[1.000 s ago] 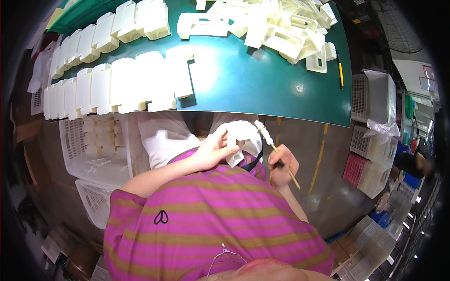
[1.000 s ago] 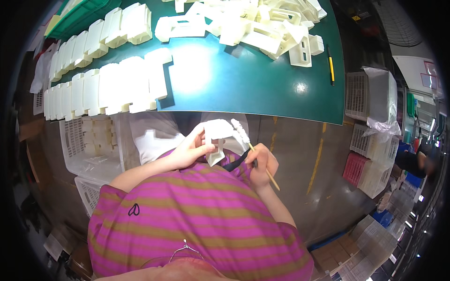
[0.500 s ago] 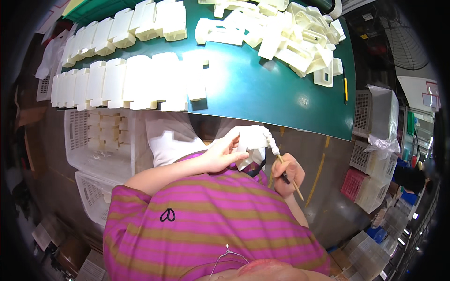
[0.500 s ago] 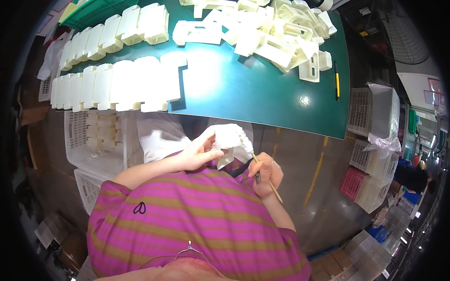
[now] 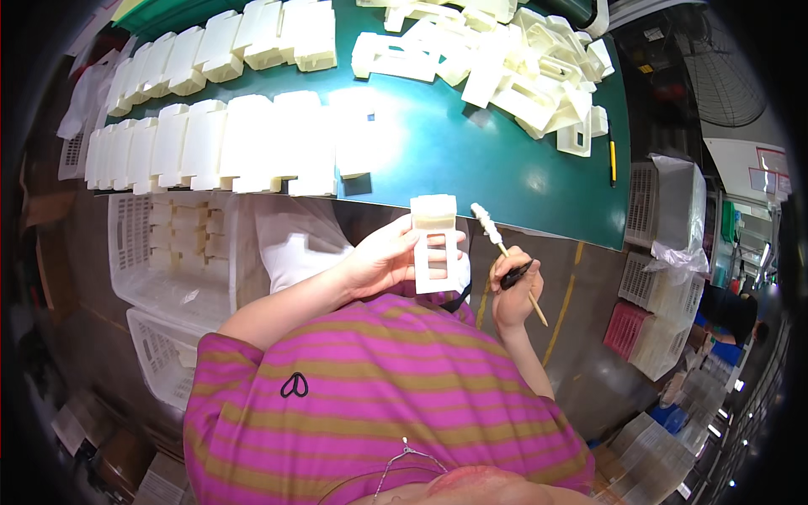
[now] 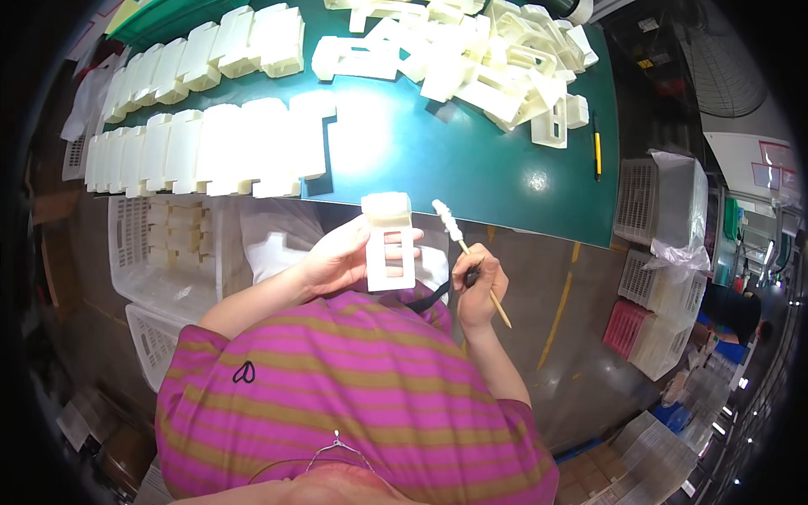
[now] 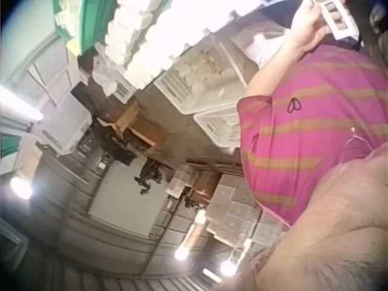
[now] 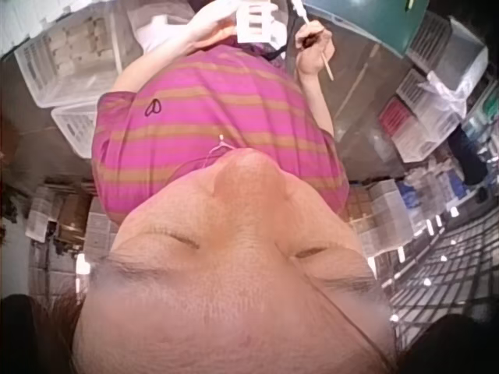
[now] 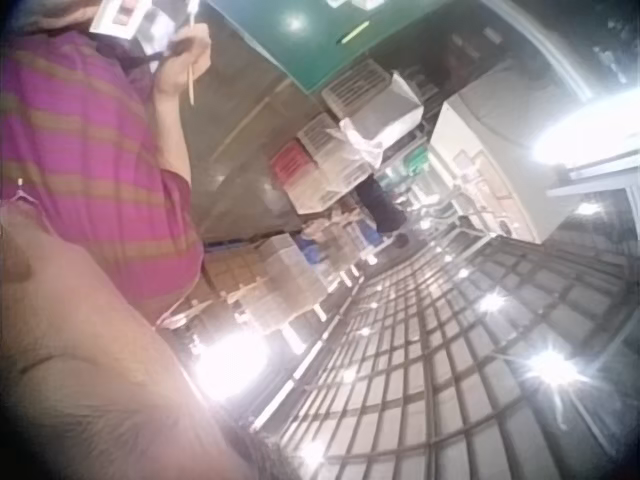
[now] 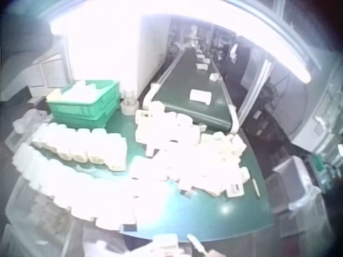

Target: Cleaning and deburring plastic light fixture housings using a brush and sorting them into bins.

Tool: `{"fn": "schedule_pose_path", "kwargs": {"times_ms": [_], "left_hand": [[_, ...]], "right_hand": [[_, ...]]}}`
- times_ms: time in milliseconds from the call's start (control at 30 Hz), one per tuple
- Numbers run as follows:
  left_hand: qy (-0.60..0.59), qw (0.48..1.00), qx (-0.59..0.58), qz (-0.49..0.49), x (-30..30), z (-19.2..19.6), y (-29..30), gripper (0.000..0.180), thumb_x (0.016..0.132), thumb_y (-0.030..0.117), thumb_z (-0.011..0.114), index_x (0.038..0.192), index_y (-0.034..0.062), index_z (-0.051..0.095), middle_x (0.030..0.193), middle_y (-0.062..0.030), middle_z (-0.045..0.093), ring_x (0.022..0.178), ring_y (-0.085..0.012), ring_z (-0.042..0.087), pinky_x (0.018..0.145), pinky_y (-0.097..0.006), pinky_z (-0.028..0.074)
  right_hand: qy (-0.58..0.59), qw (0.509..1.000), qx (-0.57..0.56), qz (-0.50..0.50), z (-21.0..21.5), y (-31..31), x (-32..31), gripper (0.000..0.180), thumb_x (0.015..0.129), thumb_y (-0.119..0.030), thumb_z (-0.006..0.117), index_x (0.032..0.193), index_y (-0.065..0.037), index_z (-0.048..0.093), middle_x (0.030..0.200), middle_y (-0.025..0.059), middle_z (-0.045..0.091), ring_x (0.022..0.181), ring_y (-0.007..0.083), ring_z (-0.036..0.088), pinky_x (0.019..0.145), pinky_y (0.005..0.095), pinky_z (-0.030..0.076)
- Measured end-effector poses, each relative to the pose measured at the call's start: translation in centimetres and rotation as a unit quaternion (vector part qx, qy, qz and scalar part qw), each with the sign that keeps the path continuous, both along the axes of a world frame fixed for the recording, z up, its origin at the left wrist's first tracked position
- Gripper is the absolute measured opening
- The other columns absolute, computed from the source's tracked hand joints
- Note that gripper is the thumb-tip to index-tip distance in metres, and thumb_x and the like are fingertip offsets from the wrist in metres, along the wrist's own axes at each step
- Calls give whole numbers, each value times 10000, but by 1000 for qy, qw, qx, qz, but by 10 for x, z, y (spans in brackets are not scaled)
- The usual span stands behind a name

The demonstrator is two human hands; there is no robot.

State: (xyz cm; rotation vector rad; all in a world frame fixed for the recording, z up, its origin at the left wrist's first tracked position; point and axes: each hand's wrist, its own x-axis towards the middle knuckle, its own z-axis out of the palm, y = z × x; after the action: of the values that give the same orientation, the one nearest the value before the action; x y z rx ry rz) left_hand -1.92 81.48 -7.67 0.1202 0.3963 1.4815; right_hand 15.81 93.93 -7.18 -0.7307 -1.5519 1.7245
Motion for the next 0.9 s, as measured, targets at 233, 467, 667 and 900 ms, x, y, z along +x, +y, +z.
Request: {"fn": "schedule_pose_path", "kwargs": {"times_ms": [233,467,667,900], "left_hand": [[-1,1000,7,4,-7,4,-16,682,850,336,575,1361,81,202,1321,-158,371,1184,-323,440,969,-460,396],[131,990,-42,39,-36,41,-47,590,868,283,566,1330,50,282,1249,-105,430,1137,-246,473,905,-395,469],[188,969,7,159,-55,53,-70,674,878,246,548,1396,104,140,1215,-111,432,1020,-233,525,886,-378,481],[411,886,-35,211,-80,80,-67,603,858,137,573,1366,112,249,1195,-126,473,1040,-216,537,875,-337,455]], "right_hand": [[61,985,160,9,16,18,-37,315,934,-325,433,870,-17,455,796,50,439,562,76,392,483,190,312],[-41,922,377,78,40,57,-141,102,860,-46,534,956,-14,546,751,68,573,600,121,500,527,236,387],[-153,746,644,71,45,82,-248,241,704,-67,623,934,-41,555,792,145,543,762,280,557,603,393,435],[-276,665,693,35,33,108,-266,152,749,-188,599,848,-101,523,728,92,544,727,254,576,602,390,458]]}}
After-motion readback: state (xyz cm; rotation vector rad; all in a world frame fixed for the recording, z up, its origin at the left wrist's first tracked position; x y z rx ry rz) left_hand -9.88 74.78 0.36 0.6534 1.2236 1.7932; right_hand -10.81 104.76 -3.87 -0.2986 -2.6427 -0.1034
